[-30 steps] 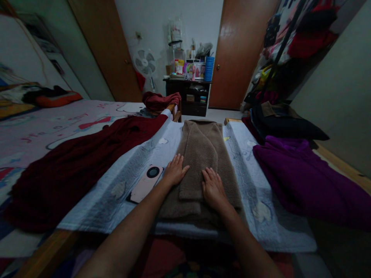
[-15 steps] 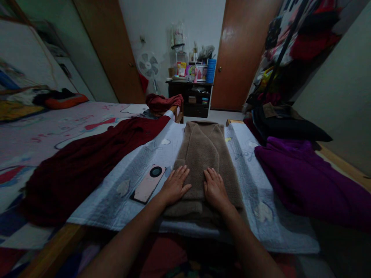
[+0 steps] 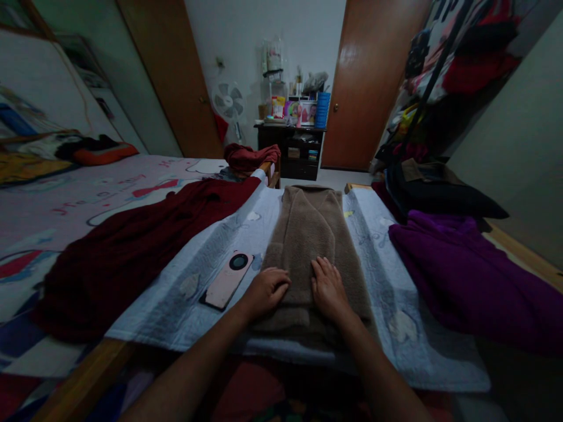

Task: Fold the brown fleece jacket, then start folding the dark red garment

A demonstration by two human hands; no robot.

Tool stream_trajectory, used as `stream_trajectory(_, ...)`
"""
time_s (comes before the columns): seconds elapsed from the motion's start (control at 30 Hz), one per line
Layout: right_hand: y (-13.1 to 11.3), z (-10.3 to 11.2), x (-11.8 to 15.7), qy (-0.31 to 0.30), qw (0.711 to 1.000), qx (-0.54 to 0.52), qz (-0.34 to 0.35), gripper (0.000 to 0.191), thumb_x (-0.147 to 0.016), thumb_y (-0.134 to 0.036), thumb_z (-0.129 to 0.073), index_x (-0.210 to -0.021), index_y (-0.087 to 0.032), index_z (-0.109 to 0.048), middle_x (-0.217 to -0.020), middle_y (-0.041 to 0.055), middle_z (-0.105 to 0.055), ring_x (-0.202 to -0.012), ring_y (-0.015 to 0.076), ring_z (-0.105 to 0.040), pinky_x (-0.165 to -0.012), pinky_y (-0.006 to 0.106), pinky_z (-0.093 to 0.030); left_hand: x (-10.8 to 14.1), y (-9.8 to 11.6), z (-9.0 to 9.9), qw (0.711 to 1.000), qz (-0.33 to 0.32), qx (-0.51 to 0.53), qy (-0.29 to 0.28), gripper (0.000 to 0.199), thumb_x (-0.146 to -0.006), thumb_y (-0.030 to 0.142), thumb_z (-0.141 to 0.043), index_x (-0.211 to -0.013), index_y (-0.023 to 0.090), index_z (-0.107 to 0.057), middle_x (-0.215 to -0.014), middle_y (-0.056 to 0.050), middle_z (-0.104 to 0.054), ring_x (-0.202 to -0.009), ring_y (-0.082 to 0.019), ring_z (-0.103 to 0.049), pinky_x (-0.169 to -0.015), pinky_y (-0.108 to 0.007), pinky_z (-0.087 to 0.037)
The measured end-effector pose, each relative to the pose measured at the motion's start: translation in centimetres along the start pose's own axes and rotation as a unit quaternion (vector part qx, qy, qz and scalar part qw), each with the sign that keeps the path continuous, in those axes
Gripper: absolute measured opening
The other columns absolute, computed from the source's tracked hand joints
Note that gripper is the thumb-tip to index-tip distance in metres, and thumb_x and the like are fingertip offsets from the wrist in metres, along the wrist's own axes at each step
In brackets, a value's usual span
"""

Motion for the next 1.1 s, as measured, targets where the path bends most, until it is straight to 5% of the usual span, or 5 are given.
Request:
stream_trajectory(0.1,0.1,-0.1,0.0,-0.001,1.000,0.000,0.000,0.051,-0.095,-0.022,-0.034,-0.144,-0.014,-0.042,-0.153,0.0089,-0.036,-0.144,0.0238,-0.025,-0.116,0.043,-0.019,-2.0,-0.7,1.0,0.998,0.034,0.006,0.058,0.025,-0.091,0.024,-0.045,-0.102,0.022,-0.068,-0.108,-0.005,-0.071,-0.106,-0.018,-0.063,-0.098,-0.034,-0.048)
stream_trajectory(0.2,0.0,0.0,0.0,0.000,1.000,-0.002,0.001,0.051,-0.094,-0.022,-0.034,-0.144,-0.014,-0.042,-0.153,0.0092,-0.036,-0.144,0.0238,-0.025,-0.117,0.043,-0.019,-4.5,-2.3,0.9,0.993,0.065,-0.044,0.085,0.036,-0.095,0.028,-0.040,-0.124,0.018,-0.059,-0.138,-0.008,-0.055,-0.132,-0.020,-0.045,-0.111,-0.039,-0.036)
stream_trajectory(0.37,-0.1,0.2,0.0,0.002,1.000,-0.005,0.003,0.051,-0.094,-0.021,-0.035,-0.144,-0.013,-0.042,-0.153,0.0092,-0.036,-0.144,0.0240,-0.025,-0.117,0.042,-0.019,-6.6,-5.2,-2.1,0.982,0.099,-0.161,-0.005,0.062,-0.095,0.047,-0.041,-0.148,0.015,-0.033,-0.158,-0.011,-0.027,-0.146,-0.029,-0.019,-0.116,-0.050,-0.023)
stream_trajectory(0.97,-0.4,0.3,0.1,-0.007,1.000,0.008,-0.001,0.051,-0.093,-0.022,-0.037,-0.143,-0.013,-0.042,-0.153,0.0109,-0.036,-0.143,0.0248,-0.026,-0.115,0.045,-0.021,-0.4,-1.3,-3.8,0.975,0.000,-0.187,-0.121,0.061,-0.095,0.041,-0.040,-0.151,0.025,-0.024,-0.161,-0.004,-0.018,-0.148,-0.023,-0.011,-0.118,-0.052,-0.014)
stream_trajectory(1.1,-1.1,1.7,-0.4,-0.033,0.998,0.051,0.029,0.043,-0.091,-0.025,-0.042,-0.130,-0.013,-0.053,-0.141,0.0165,-0.051,-0.132,0.0296,-0.042,-0.108,0.050,-0.029,0.3,-0.6,-3.5,0.978,-0.002,-0.162,-0.129,0.058,-0.096,0.039,-0.038,-0.150,0.025,-0.026,-0.160,-0.003,-0.021,-0.148,-0.023,-0.012,-0.118,-0.052,-0.015)
Point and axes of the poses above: each hand's wrist, its own x-axis away from the middle knuckle, its own z-axis out of the back of the hand, y = z × x, the point moved 8 cm from there along -x, towards the middle knuckle
